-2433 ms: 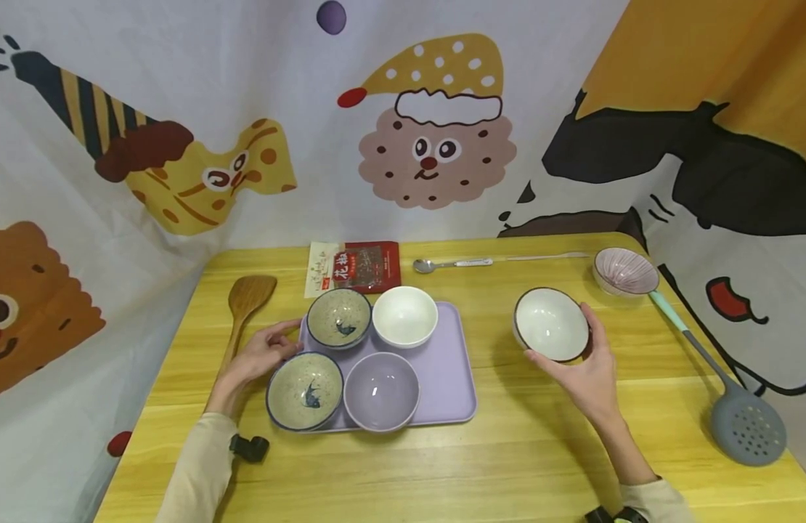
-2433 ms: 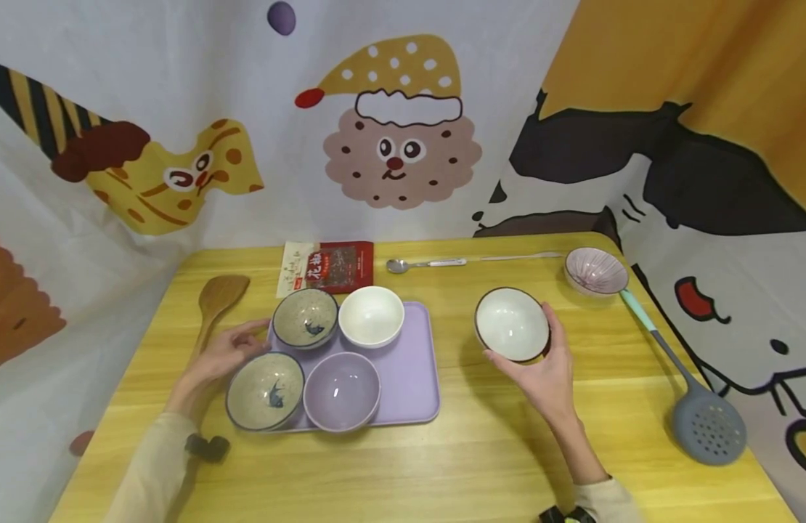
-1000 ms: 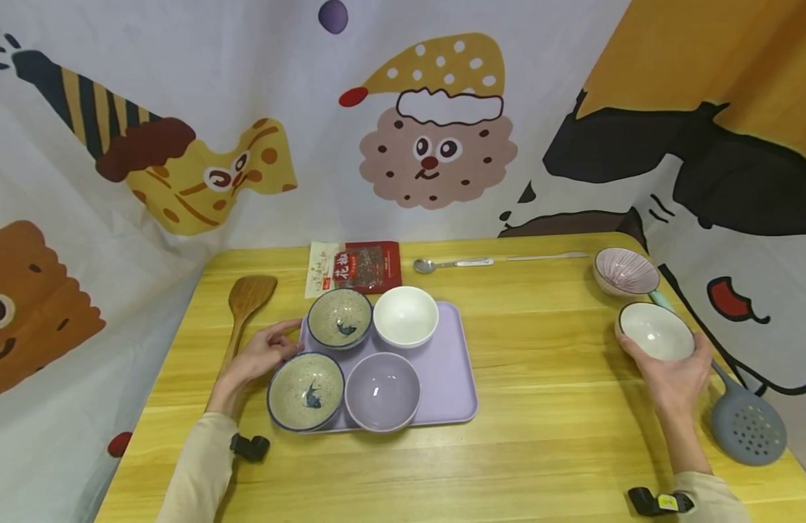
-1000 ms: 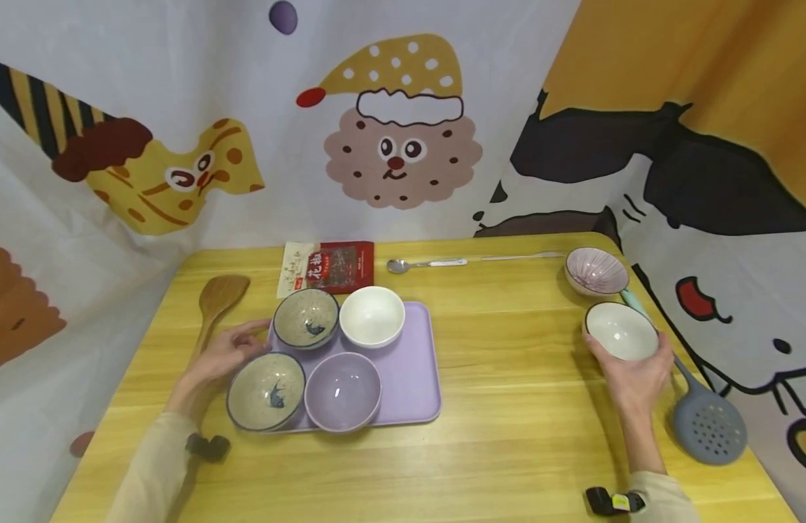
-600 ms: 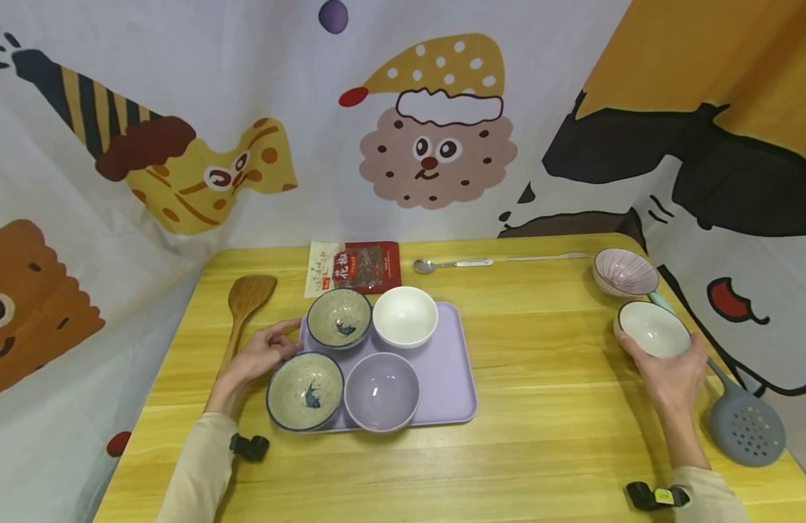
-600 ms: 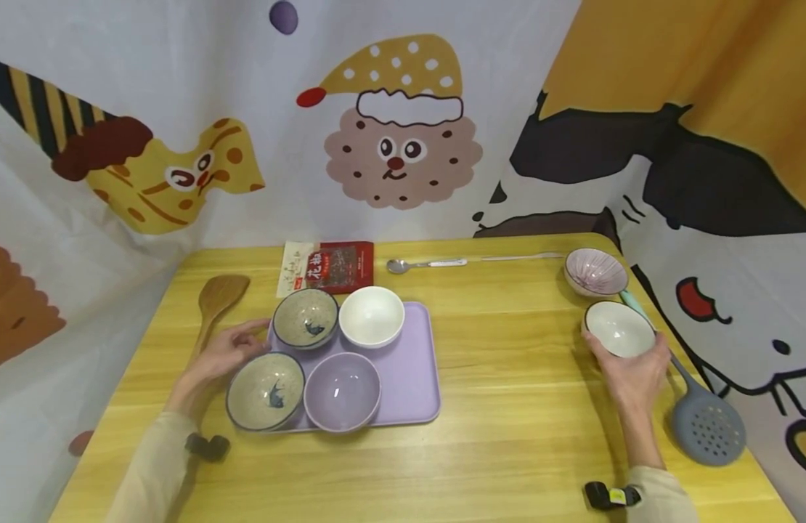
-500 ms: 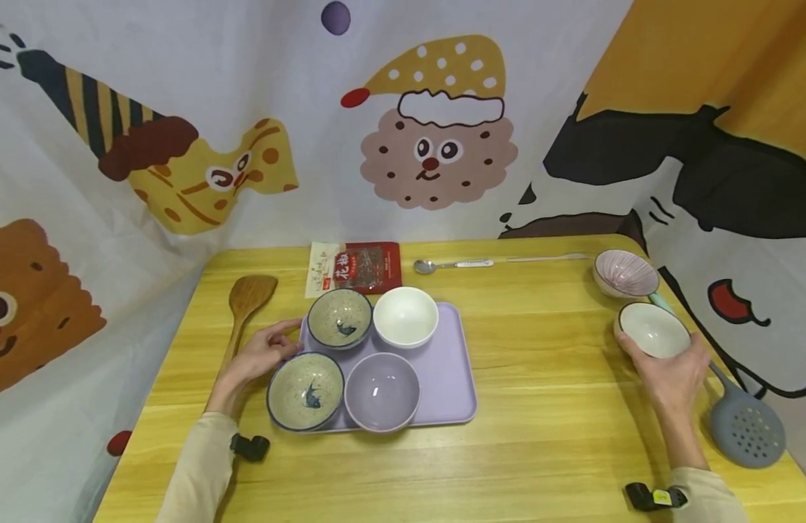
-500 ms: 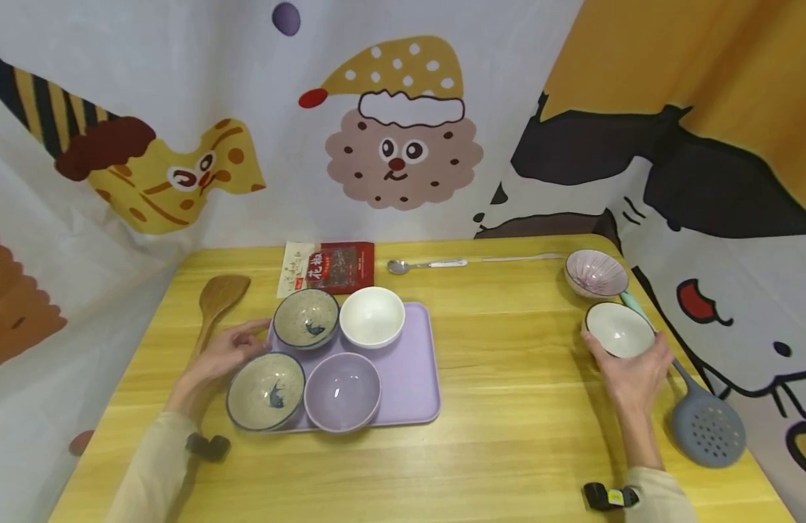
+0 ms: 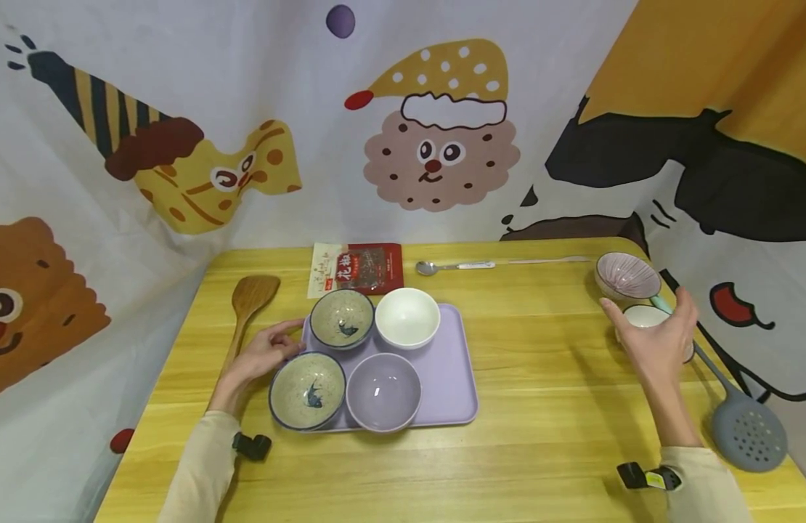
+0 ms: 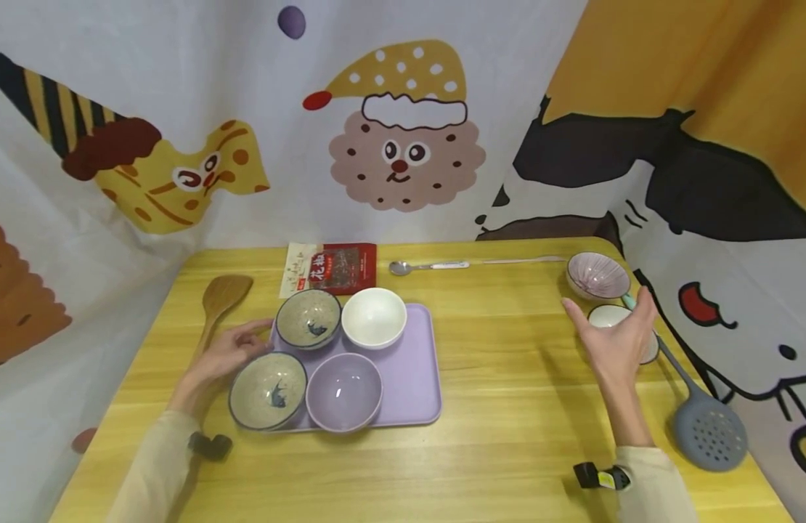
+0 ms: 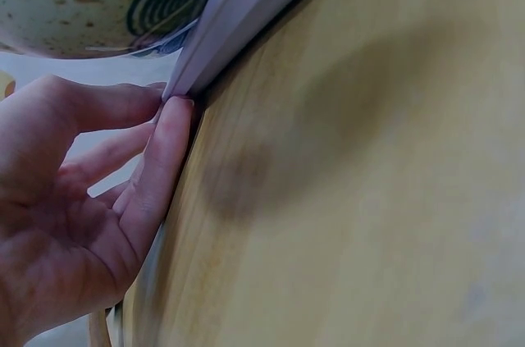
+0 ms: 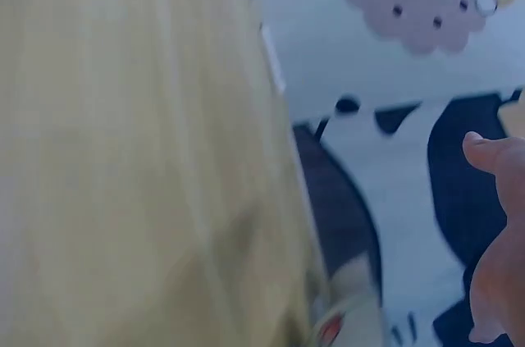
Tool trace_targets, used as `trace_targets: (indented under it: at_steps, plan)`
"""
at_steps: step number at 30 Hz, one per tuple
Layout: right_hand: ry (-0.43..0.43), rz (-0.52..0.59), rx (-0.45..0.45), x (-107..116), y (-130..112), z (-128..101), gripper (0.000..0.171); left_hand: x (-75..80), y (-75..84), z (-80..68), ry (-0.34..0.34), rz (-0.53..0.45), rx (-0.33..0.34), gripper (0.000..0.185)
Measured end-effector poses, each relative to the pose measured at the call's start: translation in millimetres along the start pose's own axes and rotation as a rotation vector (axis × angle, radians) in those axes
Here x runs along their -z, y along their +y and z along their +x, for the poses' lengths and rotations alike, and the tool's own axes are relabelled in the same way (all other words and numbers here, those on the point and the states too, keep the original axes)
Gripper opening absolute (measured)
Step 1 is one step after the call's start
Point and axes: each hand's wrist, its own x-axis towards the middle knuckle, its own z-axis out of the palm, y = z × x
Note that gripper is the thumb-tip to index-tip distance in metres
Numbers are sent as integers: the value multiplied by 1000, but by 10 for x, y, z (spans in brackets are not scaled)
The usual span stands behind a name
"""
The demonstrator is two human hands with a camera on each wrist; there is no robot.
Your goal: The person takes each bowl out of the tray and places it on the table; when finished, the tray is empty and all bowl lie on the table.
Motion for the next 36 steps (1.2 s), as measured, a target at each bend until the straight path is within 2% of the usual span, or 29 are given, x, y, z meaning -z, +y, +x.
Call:
trace_targets:
  at_steps: [6,13,22,30,36]
  plan:
    - [-82,92,64,-142,-365,-40,104,-2,26,-7,5,12,2,60]
    - [-149,152,174,-414,-619,-102,102,-3,18,-11,5,13,-4,60]
    - [-319,216,284,-786,-819,-213,109,-7,27,-16,6,-3,3,61]
    - [-447,295,414,-1104,-878,-344,113,-6,46,-25,8,9,2,60]
    - [-575,343,489,-1170,-1075,-557,113,0,24,-9,10,15,-8,60]
